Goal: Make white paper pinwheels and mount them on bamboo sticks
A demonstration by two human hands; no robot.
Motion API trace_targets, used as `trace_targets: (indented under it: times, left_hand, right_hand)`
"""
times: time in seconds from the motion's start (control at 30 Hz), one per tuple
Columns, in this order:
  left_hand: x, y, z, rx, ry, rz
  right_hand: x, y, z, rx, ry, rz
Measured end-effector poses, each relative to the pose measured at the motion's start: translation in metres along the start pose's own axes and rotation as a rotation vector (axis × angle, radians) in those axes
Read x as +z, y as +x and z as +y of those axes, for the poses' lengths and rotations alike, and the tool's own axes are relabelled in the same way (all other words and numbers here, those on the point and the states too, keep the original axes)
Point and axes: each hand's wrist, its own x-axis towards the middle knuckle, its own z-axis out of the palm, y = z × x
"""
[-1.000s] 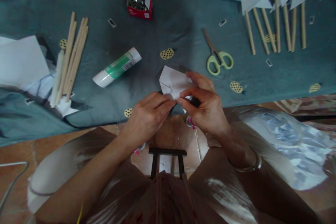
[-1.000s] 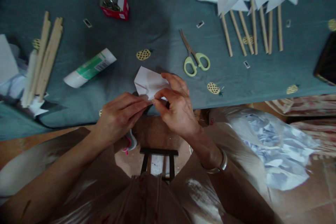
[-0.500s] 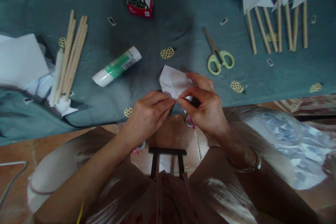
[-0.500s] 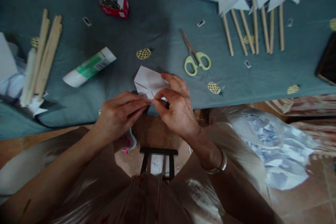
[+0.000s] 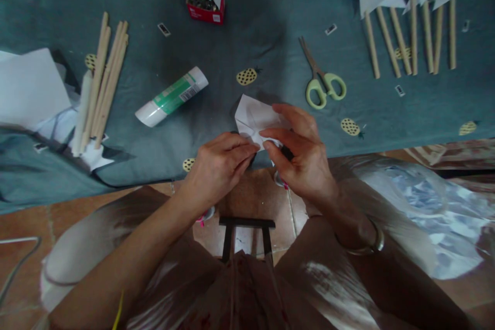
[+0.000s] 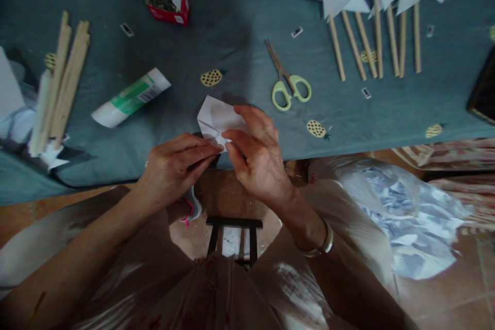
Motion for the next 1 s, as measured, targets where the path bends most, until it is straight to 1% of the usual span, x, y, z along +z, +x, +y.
trace_targets:
  times: [0.17, 0.3, 0.47, 0.57, 0.67, 0.8, 0.9, 1.0]
  left_hand:
    - [0.000, 0.000, 0.000, 0.001, -0.011, 0.002]
    - [0.000, 0.000, 0.000, 0.002, -0.002, 0.002]
    - [0.000, 0.000, 0.000, -0.001, 0.010, 0.008]
    - [0.001, 0.000, 0.001, -0.022, 0.010, 0.022]
    - [0.003, 0.000, 0.002, -0.036, 0.007, 0.019]
    - [0.004, 0.000, 0.002, -0.021, 0.034, 0.014]
    - [0.004, 0.000, 0.001, 0.005, 0.064, 0.025]
    - [0.004, 0.000, 0.002, 0.021, 0.089, 0.033]
  right_hand:
    - [0.003, -0.003, 0.001, -0.094, -0.128, -0.026]
    - [0.005, -0.002, 0.001, -0.116, -0.171, -0.044]
    - [0.007, -0.002, -0.003, -0.164, -0.287, -0.068]
    - [0.011, -0.004, -0.004, -0.165, -0.262, -0.038]
    - [0.016, -0.005, -0.006, -0.109, -0.185, -0.031]
    - [0.018, -0.006, -0.008, -0.035, -0.135, -0.062]
    - [0.015, -0.008, -0.006, -0.048, -0.115, -0.063]
    - [0.010, -0.009, -0.002, -0.096, -0.100, -0.039]
